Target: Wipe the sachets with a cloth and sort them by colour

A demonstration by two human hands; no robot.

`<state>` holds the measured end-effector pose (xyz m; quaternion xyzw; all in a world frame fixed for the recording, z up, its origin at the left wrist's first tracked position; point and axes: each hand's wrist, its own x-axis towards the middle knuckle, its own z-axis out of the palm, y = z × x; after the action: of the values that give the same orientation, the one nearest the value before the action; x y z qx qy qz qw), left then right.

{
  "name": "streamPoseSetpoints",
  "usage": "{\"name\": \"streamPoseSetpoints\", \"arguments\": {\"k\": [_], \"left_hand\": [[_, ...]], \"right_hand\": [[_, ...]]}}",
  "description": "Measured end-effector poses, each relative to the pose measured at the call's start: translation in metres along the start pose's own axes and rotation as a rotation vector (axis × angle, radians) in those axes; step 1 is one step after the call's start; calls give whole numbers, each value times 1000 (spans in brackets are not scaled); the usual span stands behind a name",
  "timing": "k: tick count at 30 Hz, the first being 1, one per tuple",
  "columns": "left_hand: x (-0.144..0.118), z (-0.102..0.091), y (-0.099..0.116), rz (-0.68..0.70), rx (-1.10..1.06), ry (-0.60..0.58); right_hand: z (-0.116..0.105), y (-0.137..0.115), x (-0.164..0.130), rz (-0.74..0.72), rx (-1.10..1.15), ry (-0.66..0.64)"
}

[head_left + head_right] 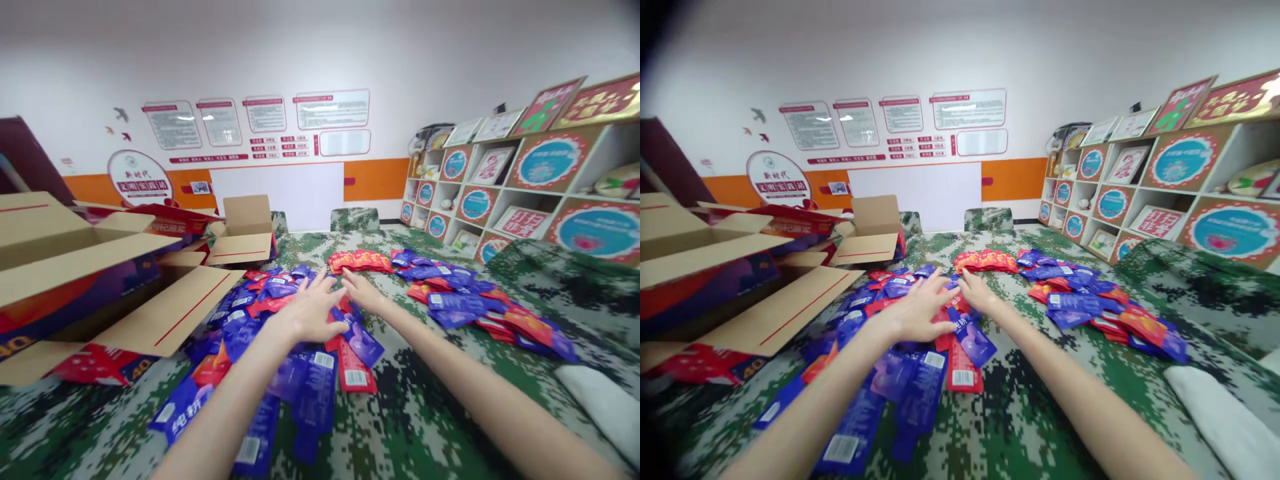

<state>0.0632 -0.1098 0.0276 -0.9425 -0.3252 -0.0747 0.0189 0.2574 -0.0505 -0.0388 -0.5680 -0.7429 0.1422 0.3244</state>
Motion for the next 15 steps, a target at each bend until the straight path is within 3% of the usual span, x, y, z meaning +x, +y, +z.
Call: {"name": "streamPoseSetpoints", "arguments": {"k": [4,7,11,15], "left_hand": [[-10,34,52,-111,-29,-23],[-3,55,72,-236,0,-5],[13,65,76,-274,34,-4],[15,67,65,-302,60,-86]], "right_hand": [[0,2,-74,161,16,-30],[2,-3,-105,229,-3,-27],[9,-12,-112,190,-24,-5],[24,-17,-101,111,-79,-38]]}}
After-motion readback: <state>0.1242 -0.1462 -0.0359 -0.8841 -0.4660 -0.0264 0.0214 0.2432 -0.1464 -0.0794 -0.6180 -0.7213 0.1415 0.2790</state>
